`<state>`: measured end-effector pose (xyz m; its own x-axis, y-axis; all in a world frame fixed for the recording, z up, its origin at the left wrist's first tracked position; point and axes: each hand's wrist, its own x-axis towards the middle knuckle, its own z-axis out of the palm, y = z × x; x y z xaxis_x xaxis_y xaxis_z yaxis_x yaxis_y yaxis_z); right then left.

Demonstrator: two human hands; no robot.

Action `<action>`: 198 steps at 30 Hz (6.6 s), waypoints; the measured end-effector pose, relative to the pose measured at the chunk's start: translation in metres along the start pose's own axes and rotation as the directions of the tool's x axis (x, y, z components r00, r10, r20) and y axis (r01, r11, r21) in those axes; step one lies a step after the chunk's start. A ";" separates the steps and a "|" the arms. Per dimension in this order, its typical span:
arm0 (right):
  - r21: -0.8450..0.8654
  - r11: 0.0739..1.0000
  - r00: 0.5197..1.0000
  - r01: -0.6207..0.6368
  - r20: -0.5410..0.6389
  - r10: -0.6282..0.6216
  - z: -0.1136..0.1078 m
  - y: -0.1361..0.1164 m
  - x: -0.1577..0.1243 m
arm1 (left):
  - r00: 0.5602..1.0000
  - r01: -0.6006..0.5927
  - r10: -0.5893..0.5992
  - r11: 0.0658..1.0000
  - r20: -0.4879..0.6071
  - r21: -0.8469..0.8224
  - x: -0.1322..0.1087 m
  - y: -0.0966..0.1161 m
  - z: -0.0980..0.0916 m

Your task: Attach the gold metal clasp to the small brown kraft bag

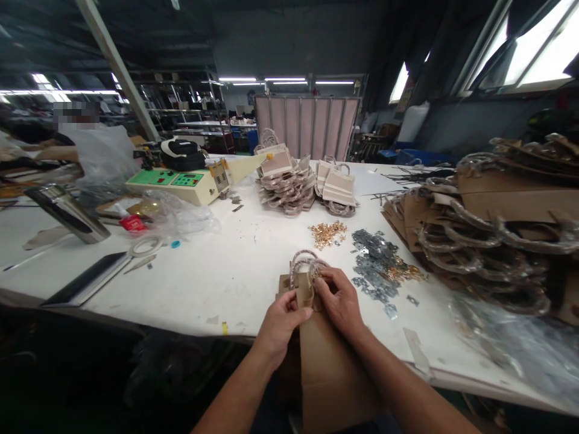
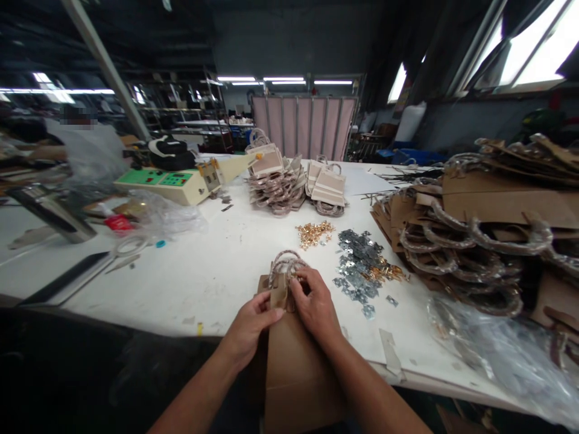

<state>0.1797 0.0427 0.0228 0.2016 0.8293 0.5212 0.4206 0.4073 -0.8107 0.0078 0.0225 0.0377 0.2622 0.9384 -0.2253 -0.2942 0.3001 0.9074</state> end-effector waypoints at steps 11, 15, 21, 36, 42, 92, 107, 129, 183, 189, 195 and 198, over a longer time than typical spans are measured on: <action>0.124 0.916 0.869 -0.383 0.383 0.312 -0.050 -0.021 0.008 | 0.959 0.282 -0.254 0.914 0.128 -0.292 0.000 -0.017 0.013; -0.101 0.914 0.640 -0.394 0.684 0.351 -0.097 -0.031 0.025 | 0.945 0.298 -0.241 0.914 0.221 -0.276 0.007 -0.012 0.003; -0.317 0.948 0.749 -0.039 0.618 0.238 -0.090 -0.019 0.025 | 0.951 0.285 -0.242 0.925 0.190 -0.249 0.016 -0.016 0.002; -0.291 0.932 0.730 0.217 0.682 0.042 -0.070 0.003 0.033 | 0.952 0.286 -0.238 0.915 0.191 -0.286 0.019 -0.022 -0.003; -0.326 0.905 0.683 0.275 0.729 0.056 -0.065 0.002 0.036 | 0.955 0.281 -0.235 0.912 0.181 -0.298 0.020 -0.022 -0.004; -0.363 0.807 0.663 0.466 0.747 -0.047 -0.053 0.021 0.038 | 0.953 0.301 -0.268 0.901 0.143 -0.313 0.024 -0.023 -0.004; -0.443 0.818 0.736 0.366 0.676 0.037 -0.049 0.012 0.020 | 0.953 0.302 -0.282 0.905 0.107 -0.301 0.021 -0.022 -0.003; -0.425 0.832 0.669 0.357 0.738 0.090 -0.045 0.001 0.038 | 0.950 0.308 -0.273 0.903 0.155 -0.300 0.022 -0.024 -0.006; -0.471 0.611 0.551 0.636 0.832 0.067 -0.040 -0.006 0.041 | 0.952 0.305 -0.283 0.899 0.113 -0.315 0.021 -0.022 -0.003; -0.464 0.654 0.572 0.597 0.818 0.059 -0.043 -0.002 0.039 | 0.952 0.307 -0.285 0.895 0.115 -0.325 0.021 -0.021 -0.003; -0.356 0.758 0.508 0.547 0.860 0.037 -0.047 -0.003 0.047 | 0.946 0.324 -0.293 0.882 0.138 -0.343 0.023 -0.025 -0.006; -0.365 0.754 0.523 0.546 0.851 0.032 -0.046 0.000 0.047 | 0.946 0.322 -0.287 0.881 0.149 -0.347 0.023 -0.024 -0.007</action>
<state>0.2299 0.0638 0.0596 -0.6339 0.7731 0.0194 0.7499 0.6206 -0.2292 0.0149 0.0378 0.0080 0.4697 0.7764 -0.4203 -0.4936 0.6256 0.6041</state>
